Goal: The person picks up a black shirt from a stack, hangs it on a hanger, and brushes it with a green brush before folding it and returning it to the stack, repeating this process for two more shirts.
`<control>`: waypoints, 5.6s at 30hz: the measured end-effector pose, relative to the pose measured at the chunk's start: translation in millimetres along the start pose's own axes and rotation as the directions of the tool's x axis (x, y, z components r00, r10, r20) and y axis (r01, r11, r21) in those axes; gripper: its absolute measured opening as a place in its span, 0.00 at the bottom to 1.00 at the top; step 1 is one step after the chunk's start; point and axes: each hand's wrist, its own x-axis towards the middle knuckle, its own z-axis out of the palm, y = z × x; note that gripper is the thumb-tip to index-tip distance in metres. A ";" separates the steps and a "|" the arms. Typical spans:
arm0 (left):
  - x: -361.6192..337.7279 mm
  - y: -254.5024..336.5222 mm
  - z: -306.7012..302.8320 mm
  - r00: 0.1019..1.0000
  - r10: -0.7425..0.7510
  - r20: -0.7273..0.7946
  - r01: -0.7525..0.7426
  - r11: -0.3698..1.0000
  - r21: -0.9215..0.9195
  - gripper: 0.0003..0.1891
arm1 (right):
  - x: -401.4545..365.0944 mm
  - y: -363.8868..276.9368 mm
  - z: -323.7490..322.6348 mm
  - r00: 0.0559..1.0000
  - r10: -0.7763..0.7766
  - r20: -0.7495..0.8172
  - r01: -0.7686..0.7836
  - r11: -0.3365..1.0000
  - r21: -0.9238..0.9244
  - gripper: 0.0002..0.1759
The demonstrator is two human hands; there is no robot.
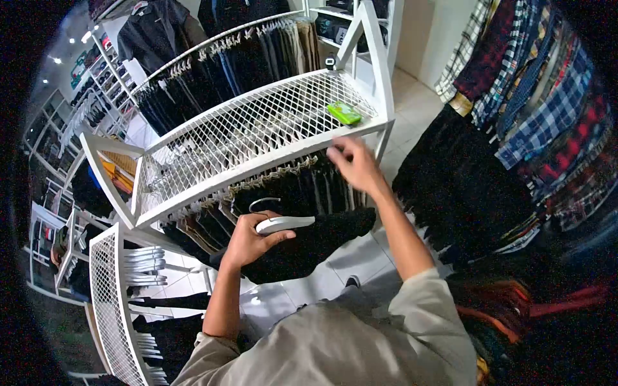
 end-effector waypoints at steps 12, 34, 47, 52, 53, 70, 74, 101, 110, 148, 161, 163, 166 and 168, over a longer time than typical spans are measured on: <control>14.2 21.2 7.1 0.923 0.360 0.136 -0.369 0.928 0.044 0.23 | -216.3 -69.0 -9.7 0.977 -0.023 0.212 0.032 0.999 -0.039 0.19; -76.2 25.7 -9.3 0.925 0.349 -0.152 -0.307 0.919 0.247 0.17 | -242.9 -88.6 72.3 0.779 -0.416 -0.468 0.150 0.850 -0.505 0.27; -143.1 29.7 -93.9 0.875 0.392 -0.285 -0.285 0.891 0.353 0.19 | -182.4 -100.7 53.6 0.738 -0.652 -0.173 0.408 0.636 -0.655 0.16; -166.9 -7.9 -132.5 0.871 0.325 -0.368 -0.068 0.822 0.565 0.17 | -167.5 -107.7 51.8 0.697 -0.676 -0.241 0.392 0.640 -0.661 0.17; -167.4 -10.8 -136.3 0.864 0.320 -0.389 -0.031 0.805 0.592 0.17 | -163.6 -108.9 50.8 0.695 -0.678 -0.241 0.392 0.638 -0.663 0.17; 57.0 54.6 -360.3 0.780 0.438 -0.447 0.226 0.469 0.854 0.28 | 186.5 -256.3 -6.8 0.815 -0.557 0.158 0.526 0.598 -0.605 0.34; 192.1 12.0 -468.7 0.894 0.304 -0.330 0.147 0.497 0.855 0.33 | 365.4 -256.4 24.7 0.851 -0.390 0.351 0.525 0.639 -0.563 0.35; 319.4 -259.0 -399.8 0.870 -0.121 -0.477 0.408 0.721 0.561 0.28 | 597.9 -66.2 375.6 0.940 0.068 0.335 -0.175 0.937 0.302 0.27; 323.8 -287.8 -418.5 0.872 -0.250 -0.421 0.325 0.939 0.114 0.23 | 579.1 -84.6 381.3 0.899 0.002 0.437 -0.142 0.947 0.288 0.18; 318.1 -288.4 -413.0 0.694 -0.069 -0.716 0.488 0.777 0.398 0.23 | 458.1 -78.7 322.7 0.300 -0.022 0.954 0.172 0.985 -0.031 0.22; 168.2 -140.7 -295.7 0.932 -0.068 -0.355 0.234 0.863 0.448 0.18 | 384.5 17.4 150.5 0.988 0.079 0.137 0.039 0.716 -0.697 0.31; 138.5 -125.6 -256.4 0.945 -0.130 -0.301 0.254 0.873 0.418 0.20 | 369.3 28.2 140.5 0.988 0.092 0.124 0.005 0.781 -0.624 0.29; 116.1 -122.9 -211.5 0.934 -0.044 -0.355 0.225 0.844 0.487 0.23 | 355.6 22.8 137.3 0.987 0.119 0.110 -0.030 0.801 -0.598 0.26; 114.5 -128.1 -194.1 0.924 -0.049 -0.380 0.245 0.837 0.490 0.23 | 353.7 24.8 138.9 0.986 0.135 0.099 -0.055 0.819 -0.571 0.22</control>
